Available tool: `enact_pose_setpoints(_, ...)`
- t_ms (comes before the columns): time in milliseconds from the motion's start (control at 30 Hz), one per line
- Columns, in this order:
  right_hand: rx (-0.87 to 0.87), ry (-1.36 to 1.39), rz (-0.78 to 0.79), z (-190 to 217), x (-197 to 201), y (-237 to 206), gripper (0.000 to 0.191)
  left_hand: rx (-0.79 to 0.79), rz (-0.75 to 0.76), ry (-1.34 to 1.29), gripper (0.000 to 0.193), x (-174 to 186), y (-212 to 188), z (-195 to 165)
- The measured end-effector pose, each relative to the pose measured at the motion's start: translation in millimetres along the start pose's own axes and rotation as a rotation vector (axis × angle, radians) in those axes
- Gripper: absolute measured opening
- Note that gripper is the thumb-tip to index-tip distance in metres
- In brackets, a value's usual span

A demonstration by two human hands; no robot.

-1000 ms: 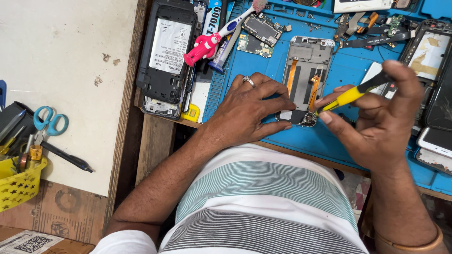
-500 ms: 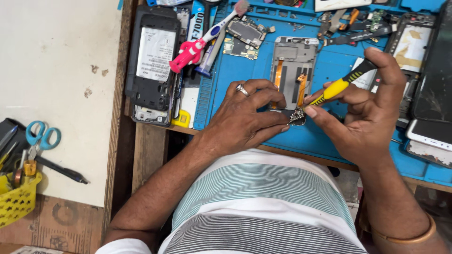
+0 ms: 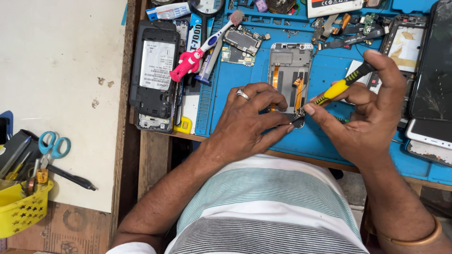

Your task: The person uses a yellow-handled screwdriver to remove screws from a disassembled smartphone chassis on a blue work mat. They then lift and set aside a small circuit board, continuing to unscrew and separate internal components.

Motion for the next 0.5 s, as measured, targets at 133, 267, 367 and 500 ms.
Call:
enact_pose_setpoints(133,0.018,-0.029,0.03,2,-3,0,0.092,0.021,0.004,-0.005,0.022,-2,3,0)
enact_pose_setpoints(267,0.026,-0.005,0.041,3,-7,-1,0.089,0.022,-0.008,0.0,0.024,-4,5,0)
enact_pose_setpoints(367,0.016,-0.008,0.039,3,-5,0,0.088,0.034,0.008,-0.007,0.026,-5,5,0)
enact_pose_setpoints(500,0.038,-0.074,0.038,8,5,4,0.084,0.067,0.036,-0.025,0.031,-7,1,4)
Point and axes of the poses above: each hand's wrist, its own y-axis towards the middle knuckle, its own x-axis out of the back of the hand, z = x × y, the point moved 6 cm from there along y, towards the middle knuckle, and after that the axes turned 8 degrees about -x, right-handed, at the moved point
